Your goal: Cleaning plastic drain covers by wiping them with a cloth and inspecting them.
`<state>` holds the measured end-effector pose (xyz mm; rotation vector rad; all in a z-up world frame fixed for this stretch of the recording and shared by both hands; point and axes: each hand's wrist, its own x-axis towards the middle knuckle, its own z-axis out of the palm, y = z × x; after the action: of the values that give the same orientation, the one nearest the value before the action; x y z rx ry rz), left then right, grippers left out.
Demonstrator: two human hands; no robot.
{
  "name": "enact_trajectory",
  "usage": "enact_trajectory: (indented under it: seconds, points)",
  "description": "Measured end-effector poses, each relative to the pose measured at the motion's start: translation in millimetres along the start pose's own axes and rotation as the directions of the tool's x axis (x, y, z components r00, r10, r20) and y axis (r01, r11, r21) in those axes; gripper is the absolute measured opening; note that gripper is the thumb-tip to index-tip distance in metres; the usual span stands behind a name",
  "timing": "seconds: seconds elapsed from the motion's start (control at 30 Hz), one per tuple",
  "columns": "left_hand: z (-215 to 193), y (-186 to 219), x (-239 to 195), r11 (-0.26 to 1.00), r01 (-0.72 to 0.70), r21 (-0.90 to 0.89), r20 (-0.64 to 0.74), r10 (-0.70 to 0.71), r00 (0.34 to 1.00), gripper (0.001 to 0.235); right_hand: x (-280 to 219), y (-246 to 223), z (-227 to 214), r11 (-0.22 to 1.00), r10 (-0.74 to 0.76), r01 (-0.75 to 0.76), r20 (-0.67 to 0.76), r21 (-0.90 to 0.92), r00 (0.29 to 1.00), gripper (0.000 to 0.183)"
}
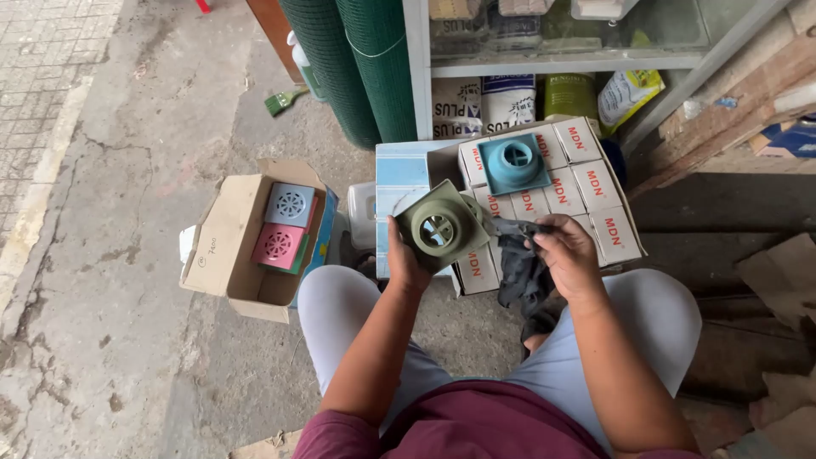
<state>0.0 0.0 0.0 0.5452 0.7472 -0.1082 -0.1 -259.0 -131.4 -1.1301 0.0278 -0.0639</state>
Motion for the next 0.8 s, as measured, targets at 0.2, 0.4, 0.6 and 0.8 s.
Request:
enact_trajectory:
  seconds: [0.2,0.4,0.6,0.8]
  points:
    - [-32.4,-26.3,59.0,0.997,0.071,-0.026,0.086,-0.069,0.994,0.068,1.9,-6.1,5.4,0.993,-0.11,0.113,-0.126,0.017,0.986,0.024]
    - [-44.8,-46.5,70.2,0.995,0.099,-0.009,0.154,-0.097,0.983,0.076,-7.2,-17.7,16.1,0.849,-0.334,0.275,-0.056,-0.452,0.941,0.02]
    - [-22.3,-49.1,43.7,0.999,-0.03,0.028,0.044,0.029,0.999,0.073,-14.9,-38.8,69.2,0.226,-0.504,0.567,0.404,-0.792,0.764,0.019]
    - [-9.3,-49.1,25.0,0.988,-0.137,0.073,-0.014,0.138,0.99,0.08,-19.4,-22.1,76.2,0.006,-0.402,0.513,0.468,-0.858,0.787,0.014]
